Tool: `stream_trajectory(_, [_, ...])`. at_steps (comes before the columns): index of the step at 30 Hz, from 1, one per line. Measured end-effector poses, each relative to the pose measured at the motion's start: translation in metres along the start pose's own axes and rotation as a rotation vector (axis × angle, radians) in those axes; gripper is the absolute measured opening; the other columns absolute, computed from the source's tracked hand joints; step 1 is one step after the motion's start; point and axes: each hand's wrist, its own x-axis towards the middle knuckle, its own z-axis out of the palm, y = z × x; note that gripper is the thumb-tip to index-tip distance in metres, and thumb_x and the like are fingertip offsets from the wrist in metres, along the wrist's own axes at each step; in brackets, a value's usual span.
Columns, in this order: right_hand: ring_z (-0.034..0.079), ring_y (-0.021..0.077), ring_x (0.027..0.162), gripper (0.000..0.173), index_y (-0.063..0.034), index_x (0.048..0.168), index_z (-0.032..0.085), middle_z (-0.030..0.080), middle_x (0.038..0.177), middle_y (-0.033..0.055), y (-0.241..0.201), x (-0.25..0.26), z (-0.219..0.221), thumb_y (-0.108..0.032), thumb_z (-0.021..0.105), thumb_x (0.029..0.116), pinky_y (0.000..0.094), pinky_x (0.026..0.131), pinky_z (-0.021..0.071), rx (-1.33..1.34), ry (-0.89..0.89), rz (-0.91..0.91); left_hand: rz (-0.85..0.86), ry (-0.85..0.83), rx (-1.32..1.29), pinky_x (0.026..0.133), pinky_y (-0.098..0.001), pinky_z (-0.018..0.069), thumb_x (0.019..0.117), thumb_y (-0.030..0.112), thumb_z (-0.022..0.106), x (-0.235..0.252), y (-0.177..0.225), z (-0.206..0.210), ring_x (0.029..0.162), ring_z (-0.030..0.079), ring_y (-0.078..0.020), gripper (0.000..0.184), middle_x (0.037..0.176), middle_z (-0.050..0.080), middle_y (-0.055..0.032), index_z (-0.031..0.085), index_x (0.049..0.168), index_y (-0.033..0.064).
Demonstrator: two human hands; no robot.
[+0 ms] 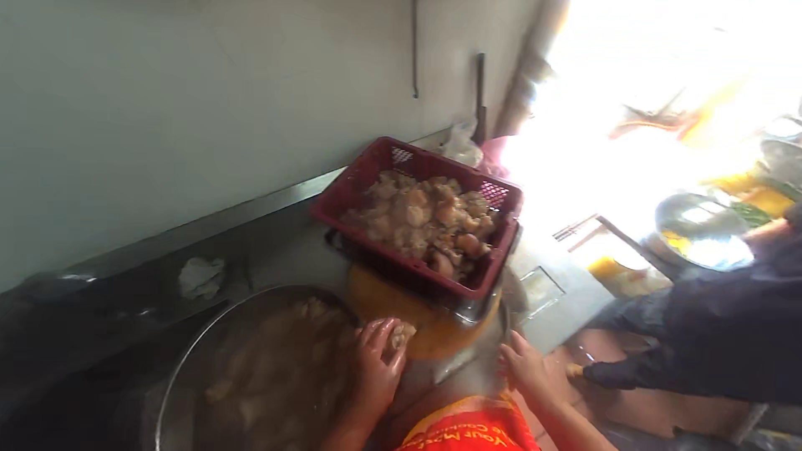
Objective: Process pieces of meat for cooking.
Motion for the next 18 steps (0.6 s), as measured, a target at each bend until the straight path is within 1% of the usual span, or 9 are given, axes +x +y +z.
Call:
stream_trajectory(1, [0.073,0.0267,0.097,0.053,-0.0077,0.153,0.044,0.068,0.121,0.0176,0.003,0.013,-0.001,-0.023,0.05,0.1025,0.0482,0.083,0.0626,-0.13,-0.01,-0.028,0.052,-0.012,0.157,0.108,-0.0485,0.0465,0.087,0.02,0.074,0.007,0.003,0.015,0.124,0.058,-0.0292,0.04,0.129,0.067,-0.0092,0.072,0.126,0.013])
stream_trajectory(3, [0.062,0.0275,0.124,0.049,-0.0056,0.147,0.054,0.064,0.135,0.0169,0.001,0.023,-0.007,-0.026,0.05,0.1023,0.0494,0.107,0.0495,-0.402,-0.007,-0.149,0.099,-0.112,0.366,0.107,-0.0534,0.0462,0.0923,0.018,0.069,0.016,0.007,0.044,0.123,0.059,-0.0364,0.035,0.129,0.067,-0.0133,0.072,0.127,0.0141])
stream_trajectory(4, [0.059,0.0295,0.128,0.043,-0.0055,0.14,0.061,0.062,0.136,0.0169,-0.001,0.021,-0.009,-0.024,0.052,0.1021,0.0502,0.11,0.0473,-0.505,0.048,-0.252,0.094,-0.178,0.402,0.107,-0.0547,0.0456,0.0959,0.02,0.065,0.017,0.006,0.055,0.124,0.058,-0.0382,0.034,0.132,0.065,-0.0151,0.071,0.129,0.0152])
stream_trajectory(5, [0.058,0.0316,0.129,0.039,-0.007,0.135,0.065,0.061,0.138,0.0171,-0.001,0.019,-0.012,-0.023,0.055,0.1005,0.0517,0.109,0.0483,-0.589,0.135,-0.361,0.06,-0.27,0.404,0.111,-0.0554,0.0421,0.0984,0.024,0.061,0.017,0.006,0.058,0.131,0.053,-0.0387,0.038,0.14,0.06,-0.0163,0.067,0.135,0.0171])
stream_trajectory(7, [0.053,0.0408,0.133,0.047,-0.01,0.14,0.062,0.054,0.147,0.0215,0.003,0.017,-0.025,-0.025,0.063,0.0959,0.0594,0.107,0.0473,-0.715,0.253,-0.444,-0.011,-0.342,0.281,0.117,-0.0481,0.0404,0.0988,0.034,0.061,0.015,0.001,0.059,0.138,0.05,-0.029,0.046,0.146,0.056,-0.0111,0.06,0.143,0.0212])
stream_trajectory(9, [0.052,0.0484,0.131,0.066,-0.0112,0.151,0.05,0.049,0.148,0.0271,0.008,0.021,-0.036,-0.028,0.072,0.0915,0.0659,0.1,0.0483,-0.764,0.22,-0.365,-0.044,-0.294,0.152,0.117,-0.0417,0.0412,0.0964,0.036,0.064,0.006,-0.005,0.057,0.138,0.052,-0.0211,0.053,0.145,0.059,-0.0079,0.058,0.146,0.0169])
stream_trajectory(11, [0.057,0.0457,0.125,0.082,-0.0159,0.16,0.036,0.052,0.143,0.0264,0.017,0.035,-0.039,-0.027,0.076,0.0891,0.0626,0.097,0.0521,-0.761,0.126,-0.257,-0.11,-0.25,0.129,0.116,-0.0386,0.0422,0.0967,0.035,0.065,-0.003,-0.005,0.053,0.136,0.053,-0.0187,0.054,0.144,0.059,-0.0082,0.057,0.146,0.0135])
stream_trajectory(15, [0.062,0.0458,0.116,0.098,-0.0215,0.164,0.025,0.06,0.131,0.026,0.014,0.061,-0.051,-0.024,0.079,0.0812,0.065,0.092,0.0528,-0.686,0.049,-0.153,-0.179,0.035,0.24,0.108,-0.0407,0.0501,0.0922,0.031,0.073,-0.008,-0.004,0.056,0.123,0.061,-0.0231,0.043,0.128,0.066,-0.0112,0.068,0.13,0.0099])
stream_trajectory(18, [0.069,0.0438,0.099,0.087,-0.028,0.16,0.032,0.067,0.119,0.0254,0.007,0.056,-0.074,-0.021,0.074,0.0843,0.0666,0.082,0.0541,-0.534,0.068,-0.101,-0.079,0.101,0.404,0.108,-0.0487,0.0471,0.0875,0.019,0.074,0.001,-0.003,0.059,0.124,0.058,-0.0318,0.04,0.128,0.065,-0.013,0.069,0.126,0.0102])
